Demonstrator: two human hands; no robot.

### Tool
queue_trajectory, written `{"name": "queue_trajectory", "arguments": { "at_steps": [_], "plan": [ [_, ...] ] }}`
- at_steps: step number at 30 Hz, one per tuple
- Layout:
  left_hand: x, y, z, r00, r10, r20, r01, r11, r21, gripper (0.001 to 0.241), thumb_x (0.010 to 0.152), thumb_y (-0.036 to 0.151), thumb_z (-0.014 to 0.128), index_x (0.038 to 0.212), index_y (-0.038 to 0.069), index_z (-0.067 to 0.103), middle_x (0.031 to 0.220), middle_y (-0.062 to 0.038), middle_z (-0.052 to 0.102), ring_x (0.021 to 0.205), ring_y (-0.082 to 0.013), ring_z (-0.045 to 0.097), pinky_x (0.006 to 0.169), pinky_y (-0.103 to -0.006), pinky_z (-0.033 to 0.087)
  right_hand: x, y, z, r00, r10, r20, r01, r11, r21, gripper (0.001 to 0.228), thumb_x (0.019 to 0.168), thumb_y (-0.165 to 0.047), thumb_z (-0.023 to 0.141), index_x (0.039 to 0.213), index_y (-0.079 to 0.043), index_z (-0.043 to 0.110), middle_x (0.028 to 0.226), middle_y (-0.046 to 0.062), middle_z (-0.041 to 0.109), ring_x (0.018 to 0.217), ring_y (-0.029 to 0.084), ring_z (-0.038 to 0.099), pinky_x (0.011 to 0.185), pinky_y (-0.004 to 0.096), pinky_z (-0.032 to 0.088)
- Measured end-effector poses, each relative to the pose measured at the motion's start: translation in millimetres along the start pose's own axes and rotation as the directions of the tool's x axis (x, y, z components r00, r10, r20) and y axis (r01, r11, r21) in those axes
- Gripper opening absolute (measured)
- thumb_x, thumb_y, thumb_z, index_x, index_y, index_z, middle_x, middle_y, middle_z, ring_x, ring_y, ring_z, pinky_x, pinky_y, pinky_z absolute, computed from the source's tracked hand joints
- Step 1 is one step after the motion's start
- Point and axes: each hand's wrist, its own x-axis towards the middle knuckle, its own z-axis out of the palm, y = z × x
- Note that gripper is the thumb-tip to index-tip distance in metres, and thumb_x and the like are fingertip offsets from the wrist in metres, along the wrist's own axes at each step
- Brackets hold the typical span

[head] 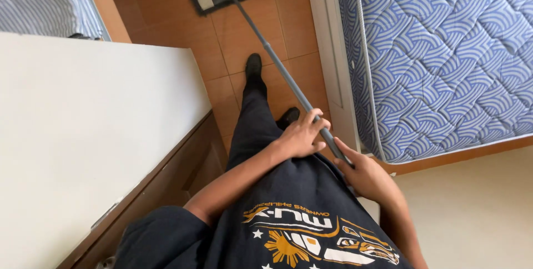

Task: Mopping the floor and wiping a small table with a cleaning cloth and spray.

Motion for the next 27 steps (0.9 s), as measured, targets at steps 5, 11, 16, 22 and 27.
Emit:
{"name": "queue_trajectory", "arguments": {
  "at_steps": [5, 11, 16, 22, 27],
  "plan": [
    [14.4, -83.2, -26.7, 0.985, -0.124, -0.123, 0.144, 0.975, 0.171, 0.045, 0.080, 0.023, 0.078, 0.119, 0.020, 0.056, 0.149, -0.012, 0.042, 0.132, -0.0398, 0.052, 0.107, -0.0512, 0.047, 94.3, -27.4, 52.0, 0.914, -0.348, -0.211, 0.389, 0.899, 0.202, 0.058, 0.102, -0.028, 0.061, 0.157, -0.020, 0.045, 0.076, 0.012, 0.062, 0.064, 0.019, 0.059, 0.055, 0.032, 0.048],
    [35.8, -224.8, -97.1, 0.849, -0.172, -0.499, 0.309, 0.928, 0.207, 0.041, 0.080, 0.011, 0.074, 0.117, 0.018, 0.057, 0.163, -0.017, 0.033, 0.138, -0.0407, 0.049, 0.104, -0.0486, 0.050, 201.7, -173.3, 69.2, 0.966, -0.257, 0.023, 0.166, 0.685, 0.709, 0.063, 0.102, -0.024, 0.050, 0.161, -0.018, 0.028, 0.059, 0.001, 0.047, 0.040, 0.013, 0.041, 0.035, 0.029, 0.035],
    [16.4, -220.0, -184.0, 0.745, -0.270, -0.610, 0.386, 0.920, 0.063, 0.035, 0.089, 0.007, 0.068, 0.120, 0.020, 0.057, 0.163, -0.015, 0.037, 0.134, -0.0377, 0.055, 0.101, -0.0471, 0.050, 215.4, -248.3, 60.8, 0.946, -0.324, -0.001, 0.237, 0.691, 0.683, 0.063, 0.106, -0.023, 0.051, 0.164, -0.016, 0.029, 0.066, 0.001, 0.053, 0.047, 0.010, 0.049, 0.041, 0.029, 0.045],
    [27.2, -217.9, -210.7, 0.782, -0.207, -0.588, 0.273, 0.962, 0.024, 0.039, 0.082, 0.010, 0.071, 0.116, 0.020, 0.057, 0.161, -0.021, 0.034, 0.110, -0.0360, 0.069, 0.095, -0.0511, 0.054, 193.0, -287.7, 15.6, 0.970, -0.240, 0.042, 0.199, 0.880, 0.430, 0.063, 0.102, -0.026, 0.050, 0.161, -0.017, 0.031, 0.062, 0.005, 0.054, 0.043, 0.016, 0.053, 0.041, 0.031, 0.047],
    [71.8, -251.5, -232.6, 0.751, -0.214, -0.624, 0.270, 0.963, -0.005, 0.047, 0.087, 0.011, 0.071, 0.130, 0.017, 0.052, 0.163, -0.026, 0.025, 0.133, -0.0457, 0.053, 0.093, -0.0478, 0.057, 250.7, -309.1, -8.9, 0.967, -0.254, -0.005, 0.230, 0.867, 0.442, 0.062, 0.104, -0.026, 0.051, 0.161, -0.015, 0.032, 0.063, 0.003, 0.054, 0.045, 0.013, 0.050, 0.042, 0.030, 0.046]
  ]
}}
